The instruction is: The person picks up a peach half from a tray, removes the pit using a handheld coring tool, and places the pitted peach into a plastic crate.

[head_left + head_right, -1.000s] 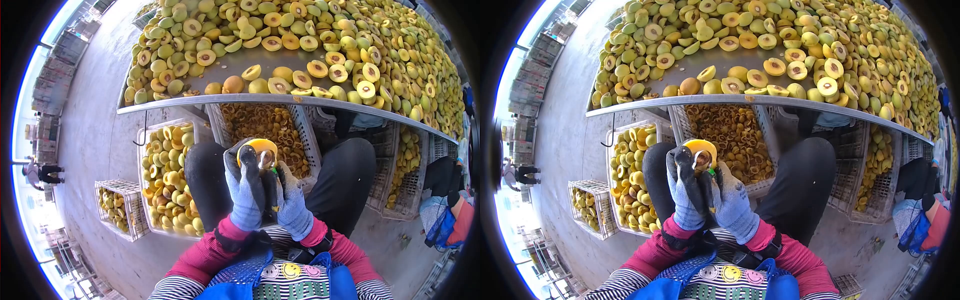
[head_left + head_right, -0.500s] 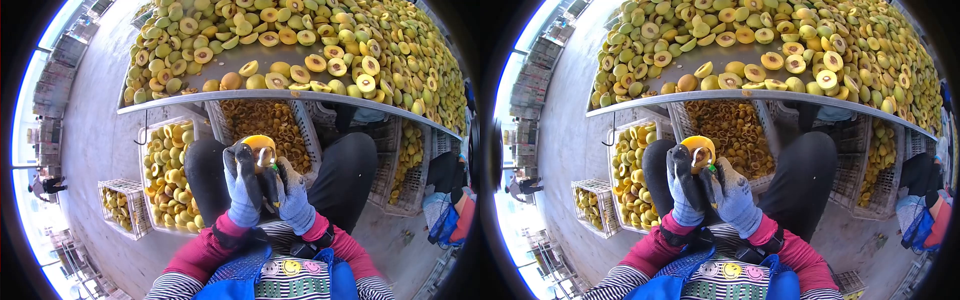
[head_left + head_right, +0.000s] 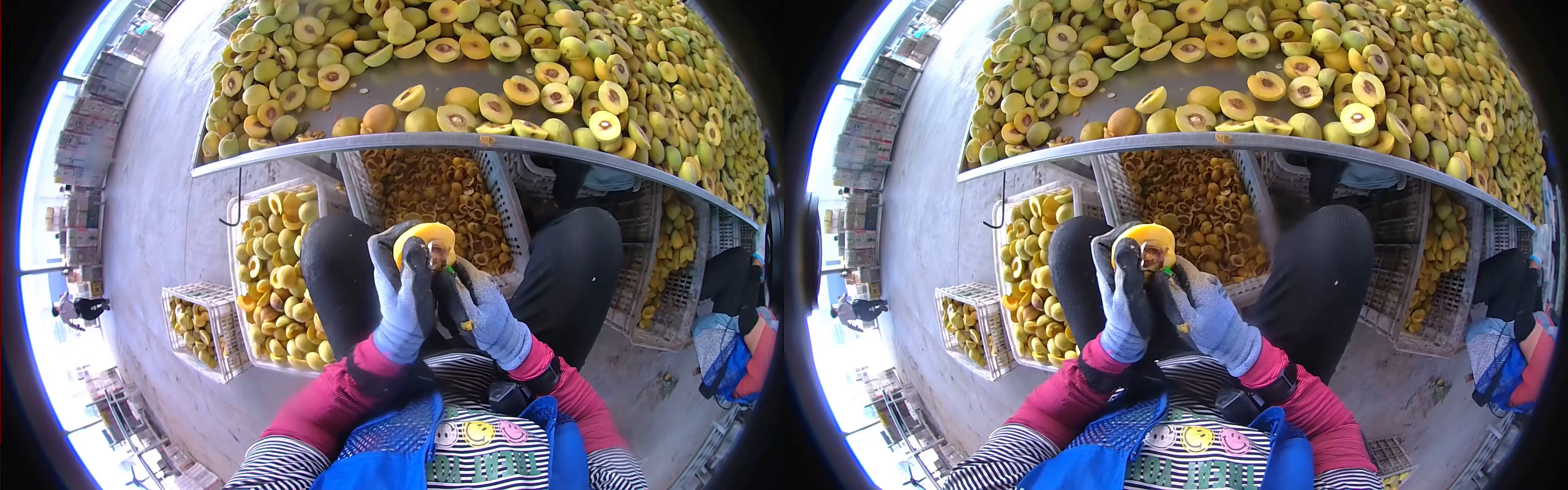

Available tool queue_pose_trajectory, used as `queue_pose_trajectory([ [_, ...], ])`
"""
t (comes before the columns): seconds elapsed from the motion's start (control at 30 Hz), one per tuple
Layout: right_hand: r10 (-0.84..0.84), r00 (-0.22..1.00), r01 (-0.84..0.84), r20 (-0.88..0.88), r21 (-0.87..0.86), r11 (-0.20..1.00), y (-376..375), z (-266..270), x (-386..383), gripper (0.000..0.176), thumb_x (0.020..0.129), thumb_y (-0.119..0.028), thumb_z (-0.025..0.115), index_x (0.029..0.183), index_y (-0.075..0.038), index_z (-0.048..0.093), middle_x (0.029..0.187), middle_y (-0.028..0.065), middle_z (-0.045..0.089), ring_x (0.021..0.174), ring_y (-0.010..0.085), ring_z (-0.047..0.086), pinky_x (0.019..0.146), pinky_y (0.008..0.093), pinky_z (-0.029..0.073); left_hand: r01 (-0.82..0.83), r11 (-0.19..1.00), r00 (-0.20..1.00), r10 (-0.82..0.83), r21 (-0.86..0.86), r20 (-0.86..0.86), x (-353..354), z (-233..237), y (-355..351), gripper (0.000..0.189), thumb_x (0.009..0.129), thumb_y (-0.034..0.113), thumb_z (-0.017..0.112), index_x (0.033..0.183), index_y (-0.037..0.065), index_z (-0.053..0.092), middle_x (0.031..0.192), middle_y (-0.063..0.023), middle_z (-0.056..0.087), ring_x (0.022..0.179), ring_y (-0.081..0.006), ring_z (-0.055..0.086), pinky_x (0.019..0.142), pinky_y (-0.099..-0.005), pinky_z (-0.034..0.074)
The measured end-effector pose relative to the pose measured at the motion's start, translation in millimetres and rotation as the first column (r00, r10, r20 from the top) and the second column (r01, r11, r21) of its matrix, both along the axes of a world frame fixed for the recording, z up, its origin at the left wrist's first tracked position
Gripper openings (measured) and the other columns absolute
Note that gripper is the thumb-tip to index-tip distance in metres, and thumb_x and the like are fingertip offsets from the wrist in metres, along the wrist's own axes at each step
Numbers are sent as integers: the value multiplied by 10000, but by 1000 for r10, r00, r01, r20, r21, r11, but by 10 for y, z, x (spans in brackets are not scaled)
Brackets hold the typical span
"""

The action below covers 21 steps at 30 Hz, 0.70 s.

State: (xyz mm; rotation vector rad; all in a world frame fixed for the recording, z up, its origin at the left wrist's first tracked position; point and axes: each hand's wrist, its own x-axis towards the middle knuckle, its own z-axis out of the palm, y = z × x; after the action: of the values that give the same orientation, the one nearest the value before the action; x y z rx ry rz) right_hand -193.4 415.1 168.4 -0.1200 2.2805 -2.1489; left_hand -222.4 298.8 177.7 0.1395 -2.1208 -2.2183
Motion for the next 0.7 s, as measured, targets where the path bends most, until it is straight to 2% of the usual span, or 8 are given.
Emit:
queue_pose_trajectory([
  [0.1,111,974,-106,197,-34,994,36,-101,30,297,909,-155,497,1132,42,502,883,222,602,767,363,611,647,393,473,303,951,937,-309,60,165,-202,96,-249,370,978,356,403,1118,27,501,1035,-75,551,965,-143,538,877,-280,425],
  [0.17,111,961,-52,-252,232,971,-29,-237,67,276,913,-137,498,1120,46,510,928,222,590,797,368,601,659,389,475,420,899,885,-436,121,165,-326,131,-340,398,981,336,397,1149,12,555,1099,-85,589,995,-141,562,884,-275,440],
  [0.33,-67,994,78,84,-131,988,-268,-512,261,292,954,-259,470,1034,8,559,821,159,594,634,254,591,539,345,473,336,913,941,-335,-232,43,-329,45,-333,268,912,187,551,1078,-18,599,933,-105,657,812,-155,621,736,-268,489],
  [0.4,561,647,63,516,-769,636,-96,110,96,357,970,-376,426,932,-46,558,623,73,520,420,133,468,364,253,364,322,911,936,-348,-259,-61,-339,-19,-336,255,897,165,561,1065,-22,603,905,-113,662,791,-167,634,721,-277,498],
  [0.43,563,642,63,521,-768,638,-115,107,111,357,970,-376,426,932,-46,558,623,73,520,420,133,468,364,253,364,300,911,920,-355,-285,-167,-351,-37,-342,244,881,144,570,1052,-26,607,877,-120,668,770,-178,648,705,-285,507],
  [0.53,836,533,466,131,-870,-160,-177,109,168,442,957,-486,384,903,-72,531,525,0,393,352,62,337,286,191,272,451,846,874,-483,-284,-51,-400,11,-396,247,898,171,554,1039,-25,606,892,-123,665,800,-162,644,714,-287,508],
  [0.63,803,595,409,9,-864,-293,-261,-41,204,457,962,-489,359,922,-66,526,533,3,402,357,65,352,290,194,290,429,888,846,-459,163,272,-274,-3,-348,322,952,301,493,1014,10,617,860,-32,632,740,-97,562,684,-229,460],
  [0.7,808,589,403,-14,-862,-309,-291,-146,215,460,964,-490,348,941,-61,515,539,3,402,367,68,368,300,201,318,342,895,907,-394,286,149,-200,-84,-278,347,954,331,487,1003,14,620,856,-44,629,754,-91,555,703,-234,451],
])
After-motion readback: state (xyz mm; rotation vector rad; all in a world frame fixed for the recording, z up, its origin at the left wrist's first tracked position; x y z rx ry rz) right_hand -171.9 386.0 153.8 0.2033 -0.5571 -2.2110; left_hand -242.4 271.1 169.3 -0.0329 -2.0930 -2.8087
